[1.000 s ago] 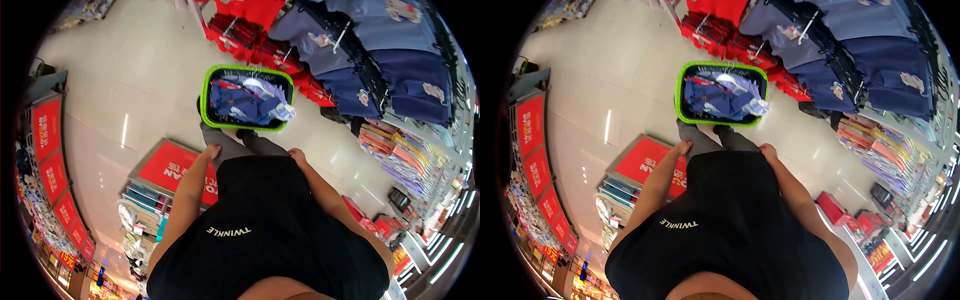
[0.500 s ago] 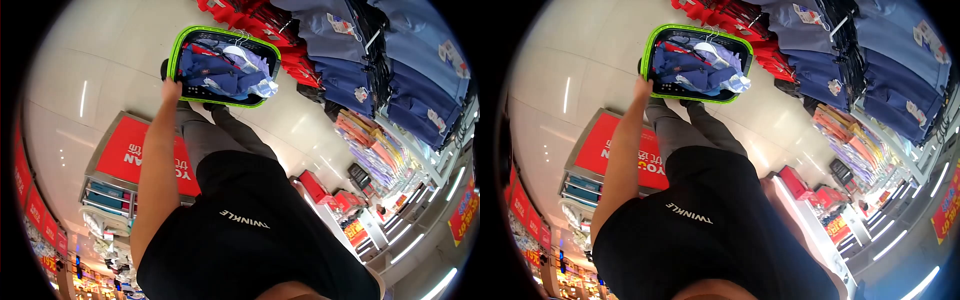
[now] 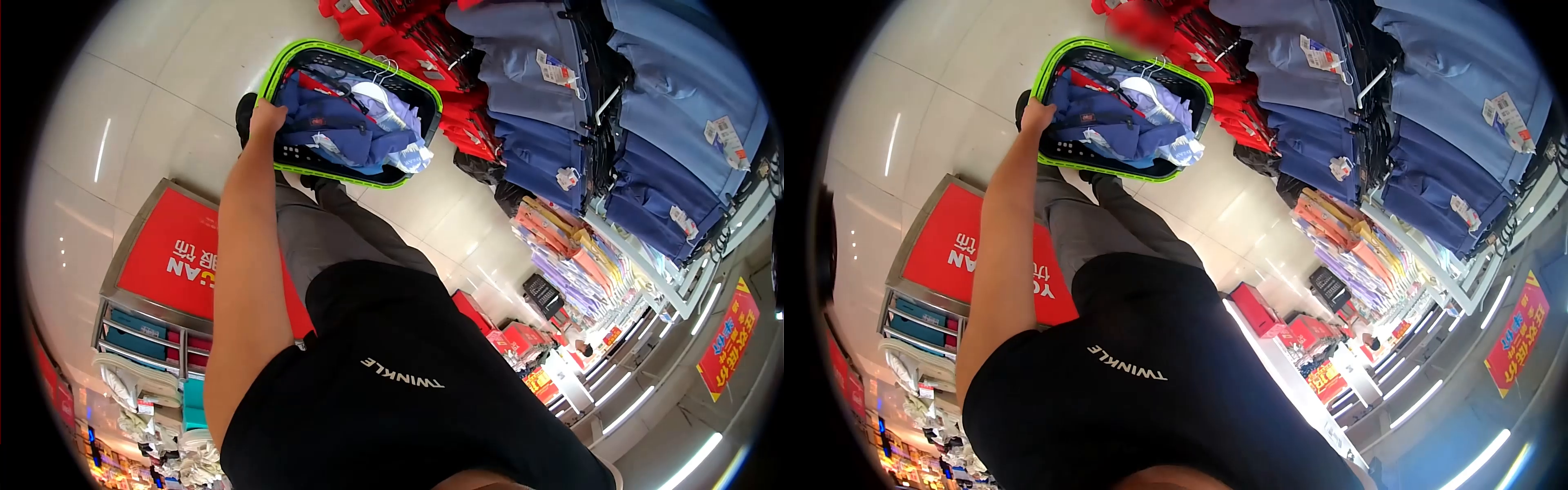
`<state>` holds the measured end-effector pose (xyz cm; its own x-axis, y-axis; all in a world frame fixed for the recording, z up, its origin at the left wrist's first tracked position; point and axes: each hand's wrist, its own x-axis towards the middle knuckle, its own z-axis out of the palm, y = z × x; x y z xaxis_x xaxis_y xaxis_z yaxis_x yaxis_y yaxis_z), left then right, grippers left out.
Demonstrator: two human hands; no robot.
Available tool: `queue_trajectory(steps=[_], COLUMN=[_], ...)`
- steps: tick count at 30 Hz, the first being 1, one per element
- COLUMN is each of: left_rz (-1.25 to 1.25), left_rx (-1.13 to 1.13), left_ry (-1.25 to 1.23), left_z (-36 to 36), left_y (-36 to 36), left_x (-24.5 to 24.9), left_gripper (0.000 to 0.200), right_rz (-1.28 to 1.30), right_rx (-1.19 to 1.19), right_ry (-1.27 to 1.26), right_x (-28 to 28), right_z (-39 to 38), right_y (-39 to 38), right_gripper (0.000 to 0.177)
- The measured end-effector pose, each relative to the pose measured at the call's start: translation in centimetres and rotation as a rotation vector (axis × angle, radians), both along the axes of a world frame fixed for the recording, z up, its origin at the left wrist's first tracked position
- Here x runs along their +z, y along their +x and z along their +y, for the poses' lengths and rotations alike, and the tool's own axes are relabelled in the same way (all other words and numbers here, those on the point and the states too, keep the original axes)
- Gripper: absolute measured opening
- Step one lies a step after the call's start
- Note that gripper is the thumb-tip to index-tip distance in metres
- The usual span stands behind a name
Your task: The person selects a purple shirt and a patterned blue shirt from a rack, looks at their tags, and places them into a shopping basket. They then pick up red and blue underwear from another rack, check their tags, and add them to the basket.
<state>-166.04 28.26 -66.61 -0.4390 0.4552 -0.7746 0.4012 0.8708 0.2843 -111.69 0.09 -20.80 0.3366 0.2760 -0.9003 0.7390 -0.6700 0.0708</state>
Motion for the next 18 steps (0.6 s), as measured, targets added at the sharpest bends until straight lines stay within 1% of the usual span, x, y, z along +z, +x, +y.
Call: queue_trajectory(steps=[2, 4, 6, 8, 11, 12, 14, 16, 18], left_rz=[-0.049, -0.034, -0.099, -0.118, -0.122, -0.119, -0.126, -0.144, -0.144], left_rx=[0.024, 0.032, -0.014, -0.013, -0.002, -0.005, 0.064, 0.108, 0.145], left_ry=[0.003, 0.019, 0.003, 0.022, 0.088, 0.087, 0.171, 0.175, 0.221], left_z=[0.1, 0.0, -0.2, -0.3, -0.5, -0.6, -0.7, -0.6, -1.1], left_y=[-0.7, -1.4, -2.4, -3.1, -3.3, -3.1, -2.7, -2.4, -1.7], left_x=[0.3, 0.3, 0.0, 0.4, 1.3, 1.7, 2.5, 3.4, 4.4], left_gripper=[0.064, 0.062, 0.063, 0.062, 0.053, 0.053, 0.052, 0.052, 0.052], right_rz=[0.001, 0.001, 0.002, 0.007, 0.012, 0.017, 0.025, 0.048, 0.119], right_rx=[-0.007, -0.010, -0.013, -0.008, -0.003, 0.002, 0.019, 0.062, 0.165], right_ry=[0.002, 0.008, 0.014, 0.018, 0.021, 0.024, 0.031, 0.052, 0.128], right_x=[-0.4, -1.0, -1.5, -2.2, -3.5, -4.0, -5.3, -7.1, -9.9], right_z=[-0.1, 0.1, 0.3, 0.6, 0.9, 1.0, 1.4, 2.0, 2.0], right_y=[0.0, 0.1, 0.1, 0.1, 0.3, 0.3, 0.5, 1.1, 2.9], right_gripper=[0.024, 0.024, 0.025, 0.026, 0.026, 0.027, 0.027, 0.028, 0.029])
